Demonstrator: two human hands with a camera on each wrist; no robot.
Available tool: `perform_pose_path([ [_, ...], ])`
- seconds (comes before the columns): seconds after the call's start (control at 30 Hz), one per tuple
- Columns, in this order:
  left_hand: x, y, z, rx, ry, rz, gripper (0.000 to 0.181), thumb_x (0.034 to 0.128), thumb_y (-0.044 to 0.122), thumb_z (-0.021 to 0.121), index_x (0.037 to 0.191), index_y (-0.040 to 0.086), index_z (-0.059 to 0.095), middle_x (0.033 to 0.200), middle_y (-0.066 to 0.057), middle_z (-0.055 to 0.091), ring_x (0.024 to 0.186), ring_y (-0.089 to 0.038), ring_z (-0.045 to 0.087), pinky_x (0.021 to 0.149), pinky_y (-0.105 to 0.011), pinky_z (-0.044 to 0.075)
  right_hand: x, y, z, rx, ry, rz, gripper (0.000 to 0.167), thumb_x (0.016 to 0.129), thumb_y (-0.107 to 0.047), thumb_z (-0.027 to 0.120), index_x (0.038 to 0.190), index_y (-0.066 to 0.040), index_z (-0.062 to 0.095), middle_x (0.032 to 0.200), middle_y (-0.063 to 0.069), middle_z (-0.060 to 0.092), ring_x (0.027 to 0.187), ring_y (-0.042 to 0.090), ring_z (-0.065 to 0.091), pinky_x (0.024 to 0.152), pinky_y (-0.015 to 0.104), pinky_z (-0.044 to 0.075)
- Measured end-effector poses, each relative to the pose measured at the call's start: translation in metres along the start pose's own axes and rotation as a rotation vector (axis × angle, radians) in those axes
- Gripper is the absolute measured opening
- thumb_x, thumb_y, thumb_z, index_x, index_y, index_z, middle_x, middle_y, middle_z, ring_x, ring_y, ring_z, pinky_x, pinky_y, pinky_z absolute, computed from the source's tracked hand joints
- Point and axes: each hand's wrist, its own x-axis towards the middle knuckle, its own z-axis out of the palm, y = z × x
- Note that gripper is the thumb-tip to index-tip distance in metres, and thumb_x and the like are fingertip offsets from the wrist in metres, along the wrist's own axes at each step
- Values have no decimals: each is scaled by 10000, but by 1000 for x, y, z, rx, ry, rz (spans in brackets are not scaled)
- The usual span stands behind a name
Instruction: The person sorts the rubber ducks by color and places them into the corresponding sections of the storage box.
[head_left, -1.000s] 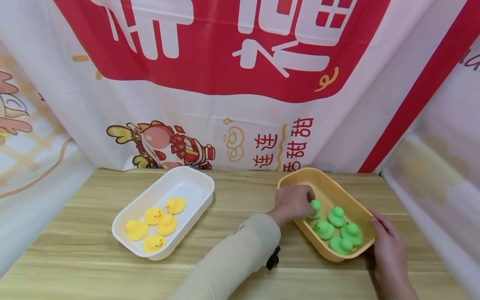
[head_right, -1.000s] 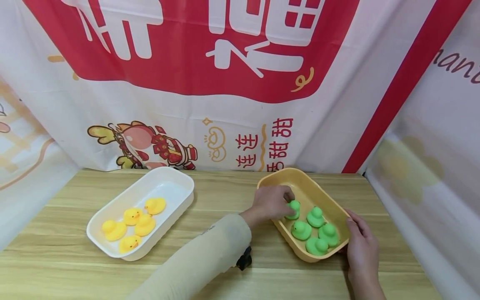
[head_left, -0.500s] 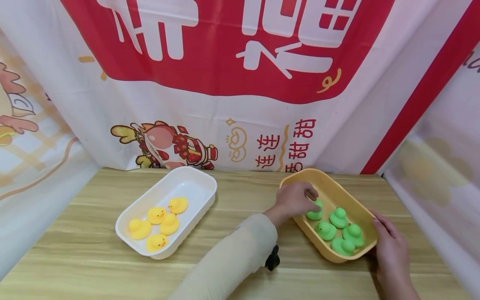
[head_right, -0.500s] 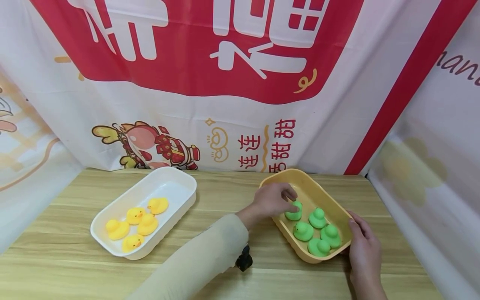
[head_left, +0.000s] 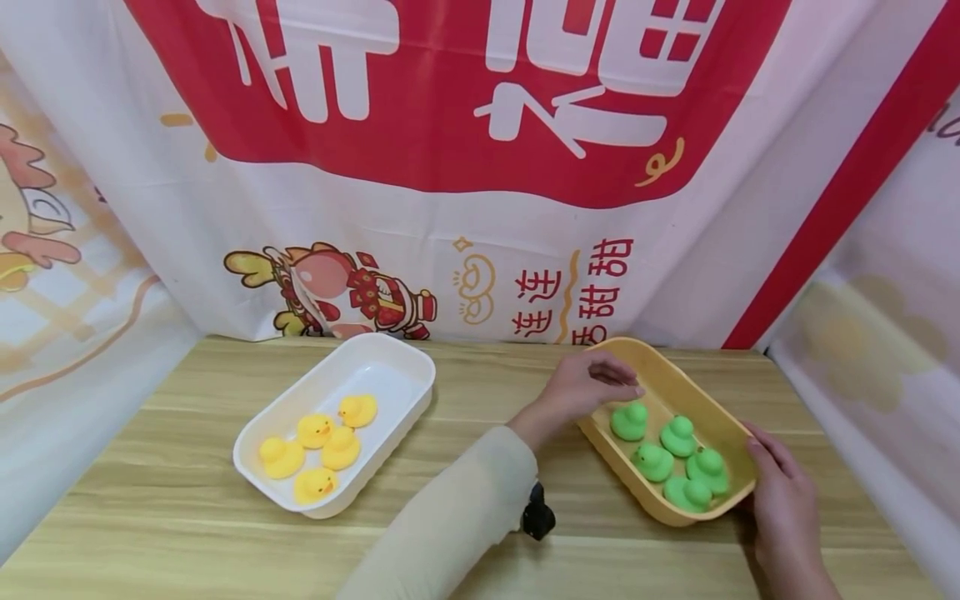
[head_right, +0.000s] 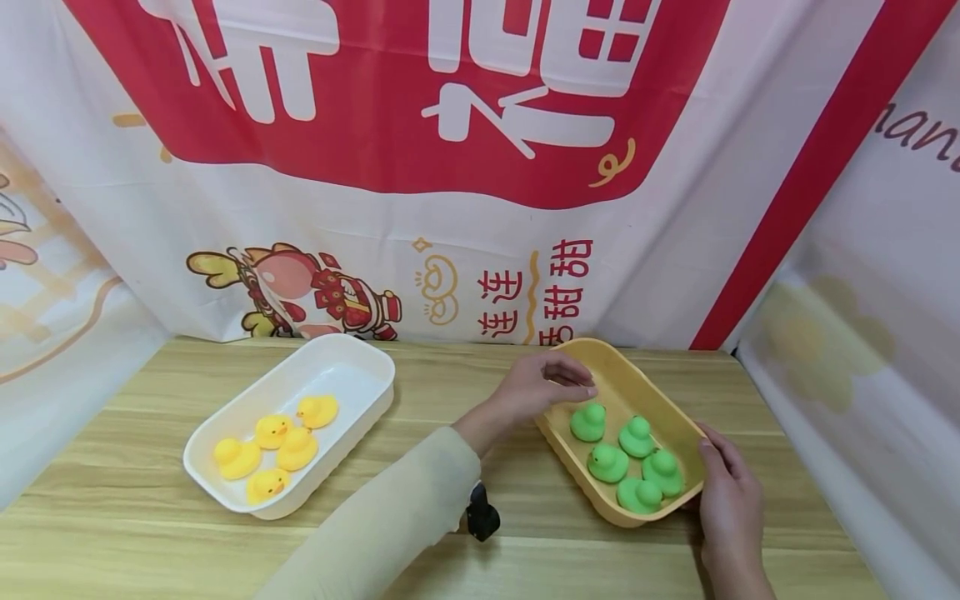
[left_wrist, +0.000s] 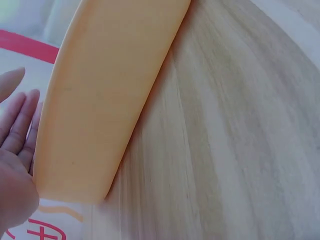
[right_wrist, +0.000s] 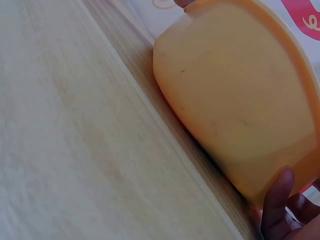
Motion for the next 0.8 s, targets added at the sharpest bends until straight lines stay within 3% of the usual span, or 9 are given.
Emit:
perform_pose_path([
  [0.13,-3,-1,-5,-27,-6,-1,160,890,145,897,1021,138,807,955,63,796,847,-12,692,797,-171,572,0,4,2,0,-4,0,509,1096,-450,584,1567,-258,573,1487,-116,553,1010,-156,597,760,62,541],
  [0.3,-11,-3,-14,9,19,8,151,907,174,885,1027,155,796,967,73,776,864,-22,679,808,-187,573,2,6,6,-72,3,3,568,1076,-510,595,1583,-256,551,1564,-105,519,1309,-17,536,812,3,480],
  [0.37,-16,-3,-18,31,47,20,133,923,191,871,1026,158,792,974,70,770,870,-28,673,808,-197,575,4,5,7,-97,-14,-7,612,1068,-537,594,1600,-242,525,1581,-91,501,1307,-3,533,820,-4,475],
  [0.47,-25,1,-28,64,110,49,114,948,214,842,1037,167,788,995,61,770,886,-30,666,800,-205,578,8,5,7,-91,-50,-11,630,1072,-531,592,1615,-224,500,1523,-66,521,1113,-106,589,807,27,514],
  [0.6,-42,18,-52,140,188,121,119,974,211,802,1073,147,786,1051,4,786,931,-73,683,827,-228,593,12,12,-1,62,-77,49,424,1069,-420,657,1476,-303,645,1225,-251,637,908,-153,645,780,98,583],
  [0.73,-71,40,-87,281,228,169,120,996,215,764,1086,140,788,1087,-20,796,989,-148,709,890,-328,616,20,18,-17,214,-78,85,195,1052,-338,708,1241,-351,755,1052,-289,693,939,-92,679,787,143,606],
  [0.8,-88,45,-107,369,252,189,115,1000,215,752,1082,141,784,1095,-22,797,1035,-184,719,946,-393,612,23,19,-27,131,-48,71,216,1060,-363,688,1267,-349,750,1032,-315,680,945,-100,659,777,128,589],
])
